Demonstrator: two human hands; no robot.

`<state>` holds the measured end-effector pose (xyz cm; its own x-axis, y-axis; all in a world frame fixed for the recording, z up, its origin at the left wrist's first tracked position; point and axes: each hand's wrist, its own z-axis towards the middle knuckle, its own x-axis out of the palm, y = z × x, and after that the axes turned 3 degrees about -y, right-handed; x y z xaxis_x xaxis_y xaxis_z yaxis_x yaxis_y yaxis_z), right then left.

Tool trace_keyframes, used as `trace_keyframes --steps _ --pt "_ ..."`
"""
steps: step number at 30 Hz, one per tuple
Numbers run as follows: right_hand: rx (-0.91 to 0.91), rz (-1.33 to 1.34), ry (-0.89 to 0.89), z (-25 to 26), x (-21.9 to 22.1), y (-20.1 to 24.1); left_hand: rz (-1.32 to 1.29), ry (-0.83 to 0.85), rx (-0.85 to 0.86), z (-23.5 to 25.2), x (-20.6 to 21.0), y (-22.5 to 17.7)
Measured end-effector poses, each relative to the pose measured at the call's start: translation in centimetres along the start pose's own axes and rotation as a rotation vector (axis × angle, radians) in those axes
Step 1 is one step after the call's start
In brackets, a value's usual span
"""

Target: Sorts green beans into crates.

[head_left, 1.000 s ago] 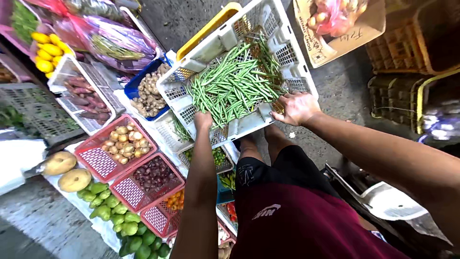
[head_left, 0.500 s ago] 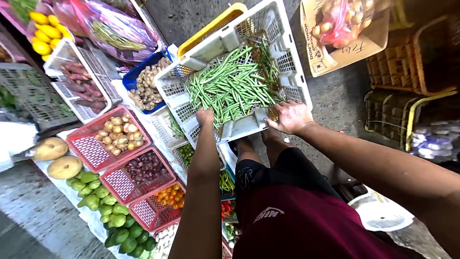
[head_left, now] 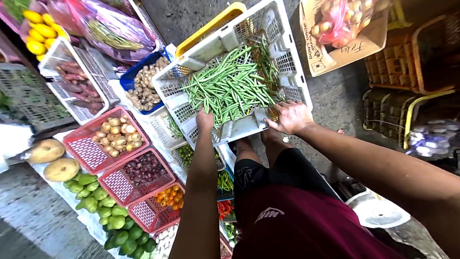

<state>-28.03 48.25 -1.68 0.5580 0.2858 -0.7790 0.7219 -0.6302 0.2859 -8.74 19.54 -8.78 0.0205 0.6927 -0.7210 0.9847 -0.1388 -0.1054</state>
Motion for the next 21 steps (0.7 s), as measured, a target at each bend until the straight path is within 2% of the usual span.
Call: trace_keyframes --steps 5,7,9,13,15,17,21 --pt "0.015 0.013 0.017 -0.1 -0.4 0.2 0.108 0.061 0.092 1.1 0.1 0.3" --pt "0.011 0.013 -0.013 -0.1 -0.2 0.1 0.044 0.104 0.106 1.5 -1.0 0.9" --pt "0.014 0.013 -0.016 -0.2 0.0 0.2 -0.063 0.078 0.120 1.1 -2.3 1.1" --pt "0.013 0.007 -0.058 -0.1 0.1 0.1 -0.154 0.031 0.232 -0.8 -4.1 -2.0" --pt "0.016 0.009 -0.083 -0.1 0.4 0.1 -0.080 0.055 0.262 -0.5 -2.9 -3.7" --pt "0.023 -0.002 -0.096 -0.1 0.6 0.2 0.119 0.052 0.240 0.3 -1.2 -5.0" --pt "0.059 -0.018 -0.089 -0.1 0.8 0.1 0.375 -0.002 0.269 1.2 0.8 -6.0"
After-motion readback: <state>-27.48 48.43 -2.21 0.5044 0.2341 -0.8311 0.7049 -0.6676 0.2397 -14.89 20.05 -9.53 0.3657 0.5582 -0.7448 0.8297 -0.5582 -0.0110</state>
